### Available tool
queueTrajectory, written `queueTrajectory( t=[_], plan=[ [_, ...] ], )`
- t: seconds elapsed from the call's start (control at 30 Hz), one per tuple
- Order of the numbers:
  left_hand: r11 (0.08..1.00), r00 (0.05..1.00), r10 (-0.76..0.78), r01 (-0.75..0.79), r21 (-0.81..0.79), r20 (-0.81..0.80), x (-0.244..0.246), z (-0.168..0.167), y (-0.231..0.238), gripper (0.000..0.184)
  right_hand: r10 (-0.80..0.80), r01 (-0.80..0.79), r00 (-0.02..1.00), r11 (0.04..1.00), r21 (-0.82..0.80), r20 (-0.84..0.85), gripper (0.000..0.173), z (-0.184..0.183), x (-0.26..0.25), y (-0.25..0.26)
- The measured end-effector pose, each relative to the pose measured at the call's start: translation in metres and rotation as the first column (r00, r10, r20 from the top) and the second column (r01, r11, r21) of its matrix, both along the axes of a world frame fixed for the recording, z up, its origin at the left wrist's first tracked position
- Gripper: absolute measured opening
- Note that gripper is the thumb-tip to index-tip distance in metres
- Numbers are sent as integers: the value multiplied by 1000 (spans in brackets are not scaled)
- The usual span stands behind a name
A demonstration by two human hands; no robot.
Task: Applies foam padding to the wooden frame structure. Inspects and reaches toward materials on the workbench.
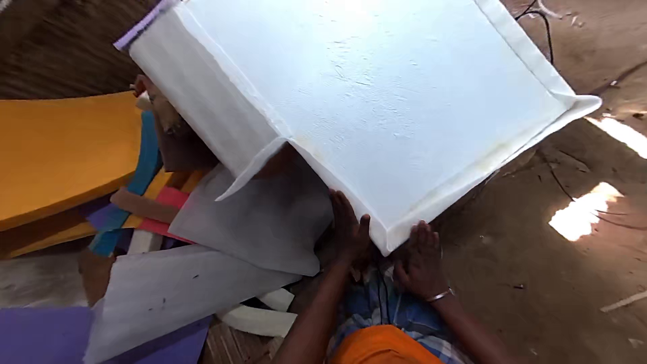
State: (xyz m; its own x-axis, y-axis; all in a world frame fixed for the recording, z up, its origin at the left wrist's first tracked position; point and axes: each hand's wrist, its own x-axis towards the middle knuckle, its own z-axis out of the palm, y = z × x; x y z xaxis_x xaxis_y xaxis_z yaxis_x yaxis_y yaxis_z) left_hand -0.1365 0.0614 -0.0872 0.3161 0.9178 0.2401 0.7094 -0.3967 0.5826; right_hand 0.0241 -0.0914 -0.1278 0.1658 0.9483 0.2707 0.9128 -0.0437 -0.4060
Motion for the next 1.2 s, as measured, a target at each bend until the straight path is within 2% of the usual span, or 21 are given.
queueTrajectory(
  t=[0.1, 0.23, 0.33, 0.43, 0.5, 0.57, 0.67, 0.73, 0.8, 0.9, 0.93, 0.97, 1.07, 1.13, 1.2],
  plan=[
    [994, 998, 54, -52, 100, -18, 8, 9, 35, 82, 10, -13, 998, 999, 53, 55, 89, -12, 11, 2],
    [966, 958, 242, -223, 130, -153, 25, 27, 56, 89, -7, 1, 996, 997, 79, 84, 77, -14, 9, 6],
    [927, 895, 372, -342, 156, -246, 35, 51, 96, 94, -2, -1, 998, 999, 40, 58, 75, -14, 9, 2],
    [908, 854, 412, -355, 221, -319, 33, 75, 143, 100, 14, -14, 1000, 1000, 14, 24, 70, -11, 11, -2],
    [898, 855, 429, -367, 243, -292, 39, 82, 155, 102, 6, -6, 1000, 1000, -10, 28, 70, -9, 12, -1],
    [924, 886, 371, -322, 209, -277, 39, 87, 147, 99, -54, 54, 999, 998, -34, 2, 74, -6, -1, 1],
    [974, 914, 187, -126, 186, -361, 29, 66, 102, 93, -141, 130, 985, 986, -102, -101, 84, 6, -30, 11],
    [998, 904, -2, 30, 60, -427, 18, 42, 42, 91, -90, 73, 983, 992, -106, -160, 76, 17, -45, 13],
    [987, 903, -159, 159, -36, -399, 5, 22, -16, 101, -11, -26, 973, 987, -156, -230, 74, 23, -53, 12],
    [942, 880, -335, 321, -100, -337, -10, 12, -69, 117, 123, -165, 958, 975, -149, -258, 71, 24, -29, 3],
    [926, 862, -378, 362, -113, -337, -14, 12, -75, 117, 123, -161, 953, 980, -117, -276, 73, 25, -15, -2],
    [915, 852, -401, 387, -110, -337, -19, 13, -75, 115, 54, -80, 948, 994, -70, -314, 72, 24, -2, -8],
    [928, 867, -361, 369, -44, -342, -23, 25, -56, 110, -266, 275, 880, 961, -36, -394, 81, 9, 48, -9],
    [946, 891, -288, 321, 39, -352, -7, 33, -18, 109, -408, 420, 803, 904, -73, -434, 97, 4, 81, 14],
    [949, 913, -218, 281, 143, -345, 8, 33, 28, 106, -468, 474, 756, 874, -111, -458, 108, 10, 84, 45]
  ],
)
